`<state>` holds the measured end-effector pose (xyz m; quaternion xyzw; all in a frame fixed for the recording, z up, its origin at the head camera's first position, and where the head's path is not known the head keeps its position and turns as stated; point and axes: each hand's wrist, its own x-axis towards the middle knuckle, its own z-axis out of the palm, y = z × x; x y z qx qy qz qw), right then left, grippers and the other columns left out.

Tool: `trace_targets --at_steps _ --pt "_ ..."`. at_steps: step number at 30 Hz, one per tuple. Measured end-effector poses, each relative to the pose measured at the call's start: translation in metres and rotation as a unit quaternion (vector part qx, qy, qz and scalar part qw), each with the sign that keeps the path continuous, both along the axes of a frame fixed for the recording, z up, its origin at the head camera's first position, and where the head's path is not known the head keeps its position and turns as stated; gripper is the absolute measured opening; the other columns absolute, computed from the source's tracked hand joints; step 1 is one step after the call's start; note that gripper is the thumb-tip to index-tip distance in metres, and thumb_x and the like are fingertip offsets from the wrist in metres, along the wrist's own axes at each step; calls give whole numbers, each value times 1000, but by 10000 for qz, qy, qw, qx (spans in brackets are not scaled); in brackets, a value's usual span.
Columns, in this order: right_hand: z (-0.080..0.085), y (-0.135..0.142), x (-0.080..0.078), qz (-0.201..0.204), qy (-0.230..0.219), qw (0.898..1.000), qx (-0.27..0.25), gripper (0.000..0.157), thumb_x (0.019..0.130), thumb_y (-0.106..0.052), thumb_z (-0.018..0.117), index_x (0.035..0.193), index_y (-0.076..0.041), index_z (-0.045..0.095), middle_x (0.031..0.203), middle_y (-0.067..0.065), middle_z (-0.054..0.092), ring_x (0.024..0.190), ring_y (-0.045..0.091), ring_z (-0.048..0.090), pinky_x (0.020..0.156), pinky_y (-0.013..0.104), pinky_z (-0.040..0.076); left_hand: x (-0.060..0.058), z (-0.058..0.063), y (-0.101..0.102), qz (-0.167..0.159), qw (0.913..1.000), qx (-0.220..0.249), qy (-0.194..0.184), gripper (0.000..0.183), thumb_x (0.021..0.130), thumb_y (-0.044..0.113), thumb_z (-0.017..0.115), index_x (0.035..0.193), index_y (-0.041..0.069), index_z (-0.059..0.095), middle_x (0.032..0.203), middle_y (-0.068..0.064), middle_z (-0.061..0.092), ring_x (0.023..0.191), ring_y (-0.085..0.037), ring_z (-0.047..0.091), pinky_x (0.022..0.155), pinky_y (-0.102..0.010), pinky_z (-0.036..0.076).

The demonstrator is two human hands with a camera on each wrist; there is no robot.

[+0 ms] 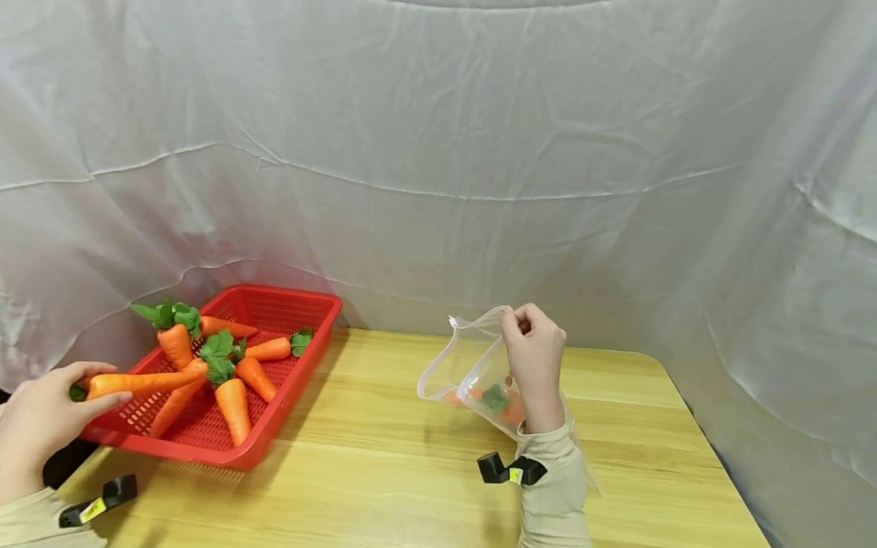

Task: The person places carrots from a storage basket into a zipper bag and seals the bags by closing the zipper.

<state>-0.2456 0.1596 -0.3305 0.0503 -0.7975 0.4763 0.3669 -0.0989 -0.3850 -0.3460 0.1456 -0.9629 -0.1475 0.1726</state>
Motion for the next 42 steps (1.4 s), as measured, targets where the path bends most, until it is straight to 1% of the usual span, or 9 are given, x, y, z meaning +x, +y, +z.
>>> trace_targets --at_steps 8,13,21,24,26,30,33,37,42 --pt "0 0 1 13 -35 10000 -19 28 90 -13 63 64 -2 61 56 6 55 49 3 41 49 17 33 -7 5 15 -500 9965 -104 667 47 80 34 78 113 4 64 107 -31 64 91 -52 51 68 -58 29" --pt "0 1 1 20 -31 10000 -33 28 91 -13 63 64 -2 61 56 5 55 49 3 40 48 17 33 -15 7 26 -814 9908 -165 1067 44 79 29 80 111 4 65 103 -30 66 89 -50 53 67 -56 31" --pt "0 1 1 -3 9 10000 -17 28 90 -13 63 64 -3 61 55 5 55 48 2 40 48 17 33 -29 11 52 -1113 9871 -153 1138 50 76 31 82 117 7 66 107 -24 68 88 -44 55 63 -49 31" --pt "-1 1 0 -22 24 10000 -9 28 90 -13 63 64 -2 61 56 6 55 48 2 40 48 17 33 -32 12 64 -1252 9839 -219 1260 48 75 28 83 115 8 65 110 -26 66 92 -46 52 66 -52 31" --pt "-1 1 0 -23 41 10000 -6 28 90 -13 63 64 -2 61 56 7 56 48 2 40 48 17 33 -34 12 71 -1337 9817 -248 1333 45 75 26 83 113 8 65 108 -24 66 94 -46 50 68 -55 31" --pt "0 1 0 -17 68 10000 -8 28 90 -12 63 64 -2 61 56 7 57 48 1 41 48 17 33 -39 13 87 -1524 9771 -277 1462 45 74 22 83 114 10 66 105 -19 67 96 -43 50 71 -56 32" --pt "0 1 0 -3 52 10000 -24 28 90 -13 63 64 -2 61 56 7 57 48 2 41 48 17 33 -42 13 99 -1735 9697 -371 1677 46 73 21 84 114 11 66 108 -17 68 99 -40 53 72 -54 33" --pt "0 0 1 19 33 10000 -42 28 90 -13 63 64 -2 61 56 6 56 47 2 41 47 17 33 -47 12 113 -2104 9532 -441 2126 45 70 17 86 110 10 67 106 -14 69 100 -36 56 78 -54 34" --pt "0 0 0 23 22 10000 -49 28 90 -12 63 64 -2 61 55 5 55 47 2 40 47 17 33 -54 9 129 -2481 9345 -419 2519 45 68 15 87 108 10 67 106 -13 69 100 -34 57 81 -47 33"
